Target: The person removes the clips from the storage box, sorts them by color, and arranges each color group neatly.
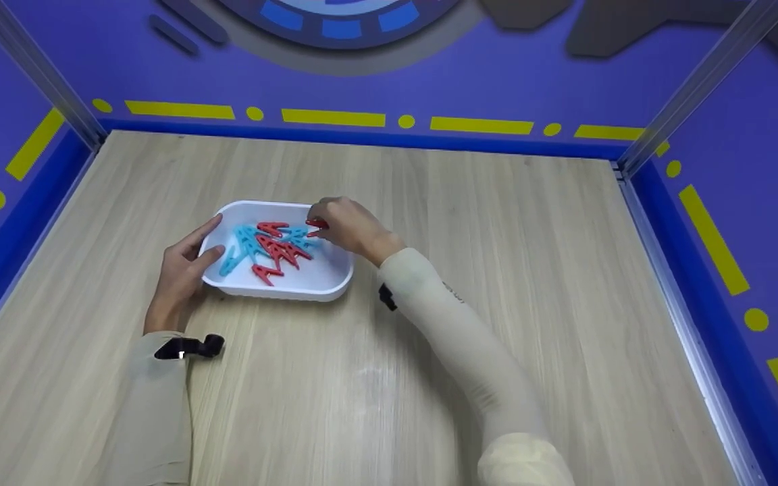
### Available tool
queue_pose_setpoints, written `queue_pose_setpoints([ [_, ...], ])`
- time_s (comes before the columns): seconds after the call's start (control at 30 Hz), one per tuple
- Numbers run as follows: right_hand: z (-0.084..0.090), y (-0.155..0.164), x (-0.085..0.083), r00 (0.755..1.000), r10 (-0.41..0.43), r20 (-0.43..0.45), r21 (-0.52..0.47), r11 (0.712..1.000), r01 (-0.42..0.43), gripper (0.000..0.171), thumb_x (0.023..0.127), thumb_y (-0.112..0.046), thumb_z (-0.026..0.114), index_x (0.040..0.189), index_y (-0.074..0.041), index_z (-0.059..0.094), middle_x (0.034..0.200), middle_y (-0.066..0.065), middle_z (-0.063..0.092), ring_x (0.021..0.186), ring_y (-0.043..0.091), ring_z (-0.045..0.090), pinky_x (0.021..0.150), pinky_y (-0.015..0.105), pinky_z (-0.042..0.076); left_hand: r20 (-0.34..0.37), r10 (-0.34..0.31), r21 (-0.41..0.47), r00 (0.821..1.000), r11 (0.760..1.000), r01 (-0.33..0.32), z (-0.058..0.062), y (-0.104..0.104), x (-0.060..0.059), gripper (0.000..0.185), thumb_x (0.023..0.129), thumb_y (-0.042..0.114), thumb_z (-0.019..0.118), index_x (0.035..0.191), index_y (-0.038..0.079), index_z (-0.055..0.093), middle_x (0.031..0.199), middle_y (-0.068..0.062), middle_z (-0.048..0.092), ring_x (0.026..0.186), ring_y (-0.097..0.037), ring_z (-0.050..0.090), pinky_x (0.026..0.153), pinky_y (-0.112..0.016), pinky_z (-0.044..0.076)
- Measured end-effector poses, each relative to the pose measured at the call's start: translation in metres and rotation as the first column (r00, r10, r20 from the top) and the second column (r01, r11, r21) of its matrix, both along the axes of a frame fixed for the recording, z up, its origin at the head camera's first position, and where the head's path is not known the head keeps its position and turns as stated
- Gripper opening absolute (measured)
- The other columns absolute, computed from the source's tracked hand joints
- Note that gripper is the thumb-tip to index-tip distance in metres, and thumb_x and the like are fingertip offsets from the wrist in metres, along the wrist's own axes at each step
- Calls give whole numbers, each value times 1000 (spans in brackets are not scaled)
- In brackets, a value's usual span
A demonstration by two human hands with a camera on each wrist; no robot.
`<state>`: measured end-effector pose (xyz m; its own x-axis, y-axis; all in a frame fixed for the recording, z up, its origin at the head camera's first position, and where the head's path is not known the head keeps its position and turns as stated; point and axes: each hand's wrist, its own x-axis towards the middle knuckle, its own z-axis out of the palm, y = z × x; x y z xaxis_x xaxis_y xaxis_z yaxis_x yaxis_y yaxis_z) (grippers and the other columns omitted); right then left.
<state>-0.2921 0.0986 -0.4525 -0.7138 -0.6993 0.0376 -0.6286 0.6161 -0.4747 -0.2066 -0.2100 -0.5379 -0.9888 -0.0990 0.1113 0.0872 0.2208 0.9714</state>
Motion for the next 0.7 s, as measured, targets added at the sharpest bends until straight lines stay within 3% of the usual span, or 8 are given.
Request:
queue_pose_setpoints([
  [0.4,27,37,-9,999,-6,-48,-170,985,-3,30,96,2,76,126,0,75,118,13,75,104,26,70,93,37,61,10,6,22,1000,1000,-6,0,1,-1,52,103,9,66,154,16,58,162,-4,48,154,-20,37,126,-38,30],
  [0.7,29,62,-18,994,-77,-73,-193,979,62,31,95,1,78,126,-2,76,118,12,75,106,25,71,94,38,61,-16,-9,55,1000,998,10,-2,0,0,47,107,10,61,153,15,59,161,0,50,153,-15,37,126,-35,29],
])
